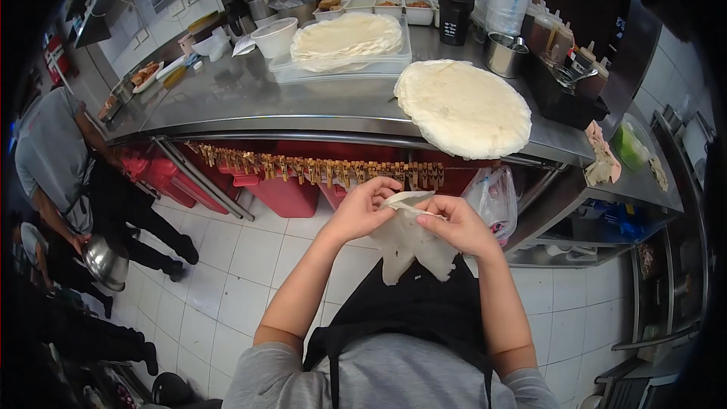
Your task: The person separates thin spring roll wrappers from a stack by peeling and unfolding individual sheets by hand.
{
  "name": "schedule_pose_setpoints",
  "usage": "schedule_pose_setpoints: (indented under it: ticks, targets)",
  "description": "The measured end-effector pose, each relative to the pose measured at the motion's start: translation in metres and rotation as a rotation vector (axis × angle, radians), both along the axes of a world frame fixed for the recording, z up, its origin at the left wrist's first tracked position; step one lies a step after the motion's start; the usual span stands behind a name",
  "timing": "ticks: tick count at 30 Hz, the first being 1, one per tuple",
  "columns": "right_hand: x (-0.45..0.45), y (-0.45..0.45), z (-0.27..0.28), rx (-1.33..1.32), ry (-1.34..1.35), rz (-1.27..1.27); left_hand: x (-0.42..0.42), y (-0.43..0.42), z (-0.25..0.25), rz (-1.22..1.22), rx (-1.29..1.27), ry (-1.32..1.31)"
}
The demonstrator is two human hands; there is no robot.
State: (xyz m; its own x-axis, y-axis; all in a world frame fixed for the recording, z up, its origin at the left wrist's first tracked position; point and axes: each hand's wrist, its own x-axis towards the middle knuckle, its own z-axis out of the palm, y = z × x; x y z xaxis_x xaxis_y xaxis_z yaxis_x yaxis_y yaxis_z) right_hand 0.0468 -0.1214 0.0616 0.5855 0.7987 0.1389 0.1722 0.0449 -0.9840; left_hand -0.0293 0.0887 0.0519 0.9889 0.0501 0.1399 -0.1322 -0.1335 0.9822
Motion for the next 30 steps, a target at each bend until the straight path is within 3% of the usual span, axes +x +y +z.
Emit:
schedule_pose_setpoints:
  ticks: [5,8,11,14,17,18,20,22,23,30]
  targets:
    - [0.001,-0.002,-0.007,0.013,0.024,-0.062,0.002,-0.006,0.010,0.131,0.481,0.026]
    - [-0.014,0.012,-0.018,-0.191,-0.328,-0.188,0.004,-0.013,0.004,0.239,0.514,-0.045]
    - [-0.013,0.024,-0.023,-0.329,-0.316,-0.289,0.004,-0.008,0.011,0.245,0.575,0.096]
    - [-0.004,0.021,0.004,-0.305,-0.316,-0.286,0.001,0.018,0.015,0.160,0.339,0.207]
    - [-0.005,0.018,0.048,-0.302,-0.333,-0.203,0.001,0.022,0.000,0.081,-0.149,0.213]
    - [0.001,0.020,0.034,-0.344,-0.379,-0.214,0.003,0.023,-0.009,0.076,-0.278,0.232]
    - [0.028,0.033,-0.016,-0.416,-0.497,-0.233,0.007,0.028,-0.062,0.166,-0.006,0.255]
    - [0.028,0.035,-0.039,-0.538,-0.497,-0.169,-0.001,0.019,-0.070,0.170,0.066,0.334]
    - [0.029,0.035,-0.041,-0.551,-0.452,-0.155,-0.004,0.015,-0.070,0.169,-0.038,0.347]
    - [0.011,0.039,-0.039,-0.427,-0.364,-0.177,0.002,0.002,-0.066,0.165,-0.024,0.161]
